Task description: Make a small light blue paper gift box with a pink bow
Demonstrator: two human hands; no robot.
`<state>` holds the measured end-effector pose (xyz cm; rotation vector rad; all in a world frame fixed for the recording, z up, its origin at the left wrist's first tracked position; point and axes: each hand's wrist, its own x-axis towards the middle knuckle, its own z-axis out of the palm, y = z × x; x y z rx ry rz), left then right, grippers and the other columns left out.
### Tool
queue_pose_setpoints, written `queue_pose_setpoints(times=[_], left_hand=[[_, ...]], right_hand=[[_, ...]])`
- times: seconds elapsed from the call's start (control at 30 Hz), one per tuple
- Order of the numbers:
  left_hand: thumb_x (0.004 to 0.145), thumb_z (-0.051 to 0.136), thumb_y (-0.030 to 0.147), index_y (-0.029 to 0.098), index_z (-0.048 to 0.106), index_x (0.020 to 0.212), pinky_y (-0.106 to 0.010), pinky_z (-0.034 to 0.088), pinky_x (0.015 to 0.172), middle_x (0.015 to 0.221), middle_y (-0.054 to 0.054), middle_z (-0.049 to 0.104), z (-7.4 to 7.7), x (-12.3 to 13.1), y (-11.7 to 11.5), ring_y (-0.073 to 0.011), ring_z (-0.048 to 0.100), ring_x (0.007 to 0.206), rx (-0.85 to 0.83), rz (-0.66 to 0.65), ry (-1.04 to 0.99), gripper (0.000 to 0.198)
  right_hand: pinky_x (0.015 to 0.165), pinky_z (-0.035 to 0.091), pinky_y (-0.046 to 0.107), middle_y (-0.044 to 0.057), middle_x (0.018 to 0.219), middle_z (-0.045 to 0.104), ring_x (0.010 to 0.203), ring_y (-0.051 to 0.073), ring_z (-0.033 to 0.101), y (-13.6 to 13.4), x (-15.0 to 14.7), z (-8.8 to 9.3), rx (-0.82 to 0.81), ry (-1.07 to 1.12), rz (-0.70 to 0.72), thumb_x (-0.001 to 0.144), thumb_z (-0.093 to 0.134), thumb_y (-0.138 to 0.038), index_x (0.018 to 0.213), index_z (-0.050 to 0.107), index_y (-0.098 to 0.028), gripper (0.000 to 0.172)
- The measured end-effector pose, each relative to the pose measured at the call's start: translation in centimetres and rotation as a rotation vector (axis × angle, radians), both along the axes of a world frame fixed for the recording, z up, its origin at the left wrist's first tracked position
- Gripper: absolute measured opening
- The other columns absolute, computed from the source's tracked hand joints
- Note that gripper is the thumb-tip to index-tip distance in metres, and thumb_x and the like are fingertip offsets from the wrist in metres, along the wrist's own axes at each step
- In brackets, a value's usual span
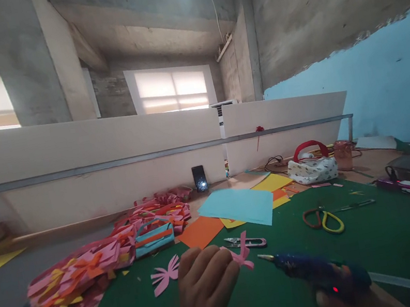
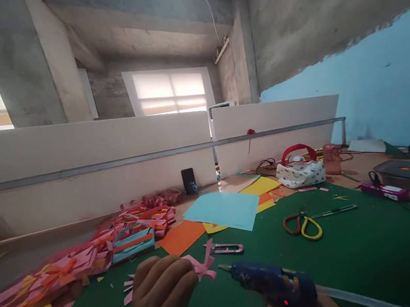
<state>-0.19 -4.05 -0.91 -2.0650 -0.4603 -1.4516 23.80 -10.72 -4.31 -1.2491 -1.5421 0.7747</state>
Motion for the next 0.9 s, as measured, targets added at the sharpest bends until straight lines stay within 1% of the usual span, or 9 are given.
queue_pose_setpoints(times=[0.1,0.23,0.37,0.53,0.63,0.77,0.9], left_hand=[[0.074,0.059,0.008,0.017,0.055,0.066,-0.030,0.033,0.068,0.065,0.001,0.063,0.0,0.1,-0.1,-0.0122,0.056,0.066,0.016,-0.019,0.007,0.012],[0.076,0.056,0.009,0.018,0.054,0.067,-0.029,0.034,0.069,0.066,0.002,0.063,0.1,0.2,-0.2,-0.0112,0.056,0.067,0.024,-0.043,0.033,0.013],[0.078,0.054,0.011,0.019,0.053,0.069,-0.026,0.035,0.068,0.065,0.003,0.062,0.2,0.3,-0.3,-0.0098,0.056,0.066,0.033,-0.030,0.055,0.013],[0.076,0.054,0.007,0.019,0.053,0.067,-0.027,0.035,0.066,0.065,0.003,0.061,0.1,0.3,-0.4,-0.0104,0.056,0.066,0.000,-0.021,0.076,0.014],[0.077,0.054,0.009,0.019,0.053,0.066,-0.027,0.034,0.066,0.065,0.003,0.061,0.1,0.4,-0.4,-0.0101,0.055,0.066,-0.002,-0.032,0.069,0.015],[0.076,0.057,0.009,0.018,0.053,0.066,-0.027,0.034,0.064,0.063,0.003,0.061,0.1,0.5,-0.4,-0.0103,0.055,0.064,0.002,-0.057,0.056,0.014],[0.076,0.056,0.008,0.017,0.053,0.065,-0.028,0.033,0.062,0.063,0.002,0.061,0.2,0.4,-0.4,-0.0108,0.055,0.063,0.001,-0.057,0.067,0.014]], right_hand=[[0.055,0.049,0.024,0.000,0.063,0.062,0.061,0.016,0.058,0.1,-0.5,0.3,0.005,-0.027,0.013,0.065,0.063,-0.035,0.066,0.064,-0.023,0.012],[0.050,0.043,0.019,-0.002,0.059,0.057,0.053,0.011,0.052,0.6,-1.2,0.7,0.013,-0.110,0.022,0.061,0.064,-0.033,0.057,0.056,-0.020,0.016],[0.045,0.037,0.017,-0.004,0.052,0.050,0.049,0.009,0.046,0.5,-1.8,0.8,-0.005,-0.156,0.015,0.061,0.062,-0.032,0.054,0.050,-0.019,0.019],[0.044,0.032,0.018,-0.004,0.050,0.044,0.047,0.008,0.038,0.5,-2.3,0.5,-0.066,-0.185,-0.007,0.060,0.058,-0.030,0.052,0.043,-0.019,0.021],[0.043,0.028,0.018,-0.005,0.050,0.041,0.047,0.008,0.035,0.8,-2.5,0.4,-0.080,-0.210,-0.023,0.058,0.057,-0.029,0.051,0.039,-0.019,0.021],[0.045,0.027,0.019,-0.005,0.051,0.040,0.049,0.009,0.034,0.8,-2.6,0.7,-0.085,-0.236,-0.040,0.054,0.055,-0.023,0.052,0.039,-0.020,0.016],[0.045,0.028,0.018,-0.005,0.051,0.040,0.049,0.009,0.034,0.6,-2.7,1.2,-0.118,-0.232,-0.038,0.053,0.055,-0.023,0.052,0.038,-0.020,0.016]])
